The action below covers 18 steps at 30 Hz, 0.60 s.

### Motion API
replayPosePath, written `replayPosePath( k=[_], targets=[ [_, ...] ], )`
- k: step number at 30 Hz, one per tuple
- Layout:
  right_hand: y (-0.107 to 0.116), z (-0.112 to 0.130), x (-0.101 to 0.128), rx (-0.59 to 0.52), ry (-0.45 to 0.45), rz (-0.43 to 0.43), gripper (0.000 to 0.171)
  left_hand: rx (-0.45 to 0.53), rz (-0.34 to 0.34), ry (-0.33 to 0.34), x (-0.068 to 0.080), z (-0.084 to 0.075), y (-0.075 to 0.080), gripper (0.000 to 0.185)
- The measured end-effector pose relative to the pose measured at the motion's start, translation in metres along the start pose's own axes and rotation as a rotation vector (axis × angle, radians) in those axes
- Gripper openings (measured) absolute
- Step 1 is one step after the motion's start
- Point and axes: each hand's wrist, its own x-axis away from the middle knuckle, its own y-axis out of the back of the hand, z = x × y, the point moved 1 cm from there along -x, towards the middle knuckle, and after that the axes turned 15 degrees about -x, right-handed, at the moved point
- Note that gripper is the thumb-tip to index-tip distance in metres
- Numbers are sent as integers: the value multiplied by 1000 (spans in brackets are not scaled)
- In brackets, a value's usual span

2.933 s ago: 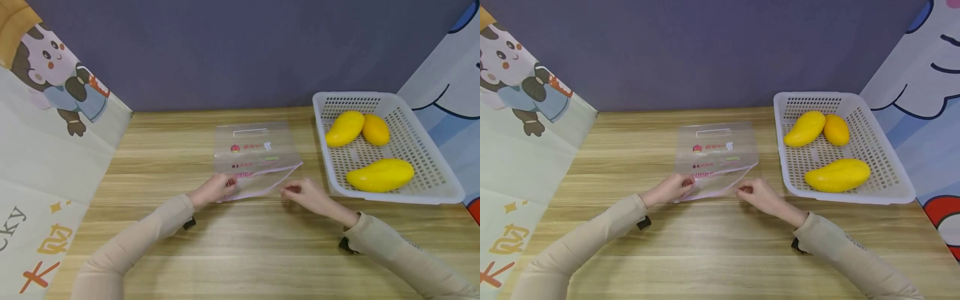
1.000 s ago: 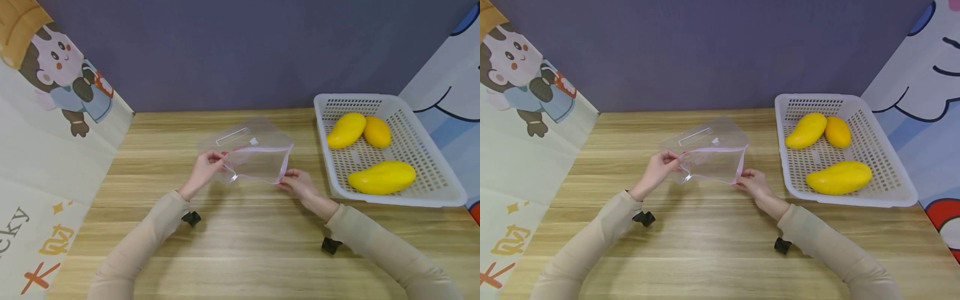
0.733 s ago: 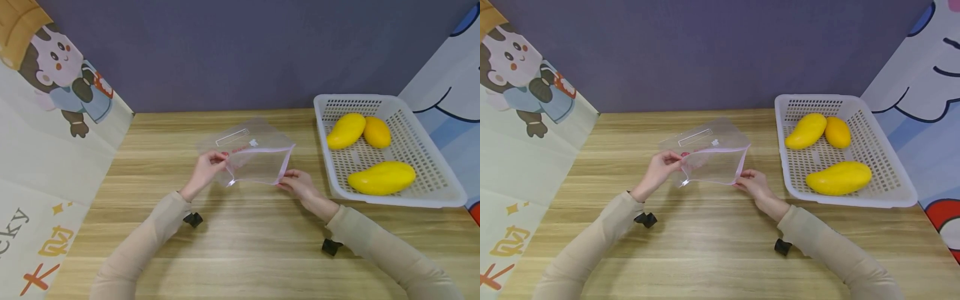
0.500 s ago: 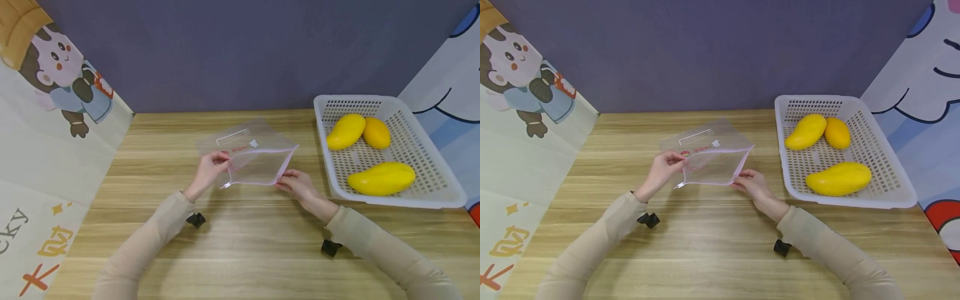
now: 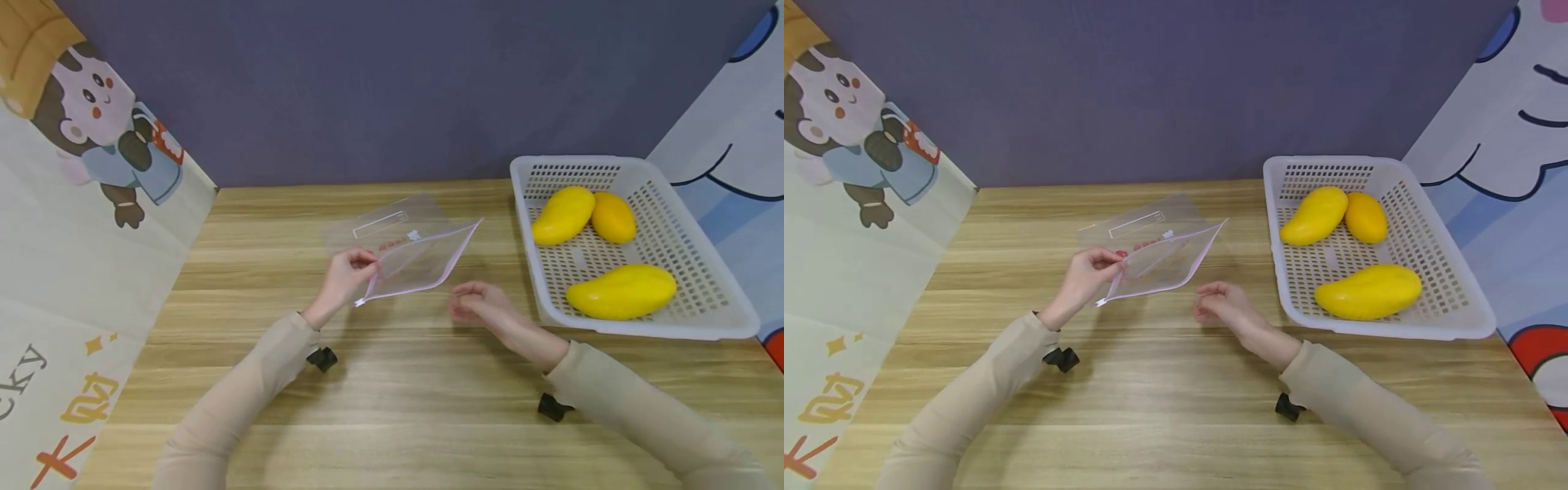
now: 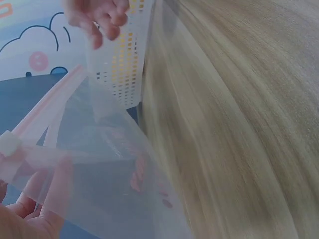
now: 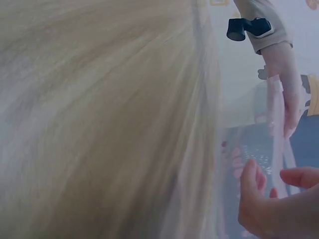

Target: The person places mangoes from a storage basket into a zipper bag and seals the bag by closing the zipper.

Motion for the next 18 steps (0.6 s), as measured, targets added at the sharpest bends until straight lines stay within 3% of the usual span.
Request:
replayPosePath(
  k=[8,13,18],
  targets=[
    [0,30,27,223,31,138,36,-3,4,0,-1,1,0,13],
    [8,50,38,364,114,232,31,-21,3,-4,-1,2,1,14],
    [17,73,48,542,183,272,28,-39,12,-14,-2,2,2,14]
  ],
)
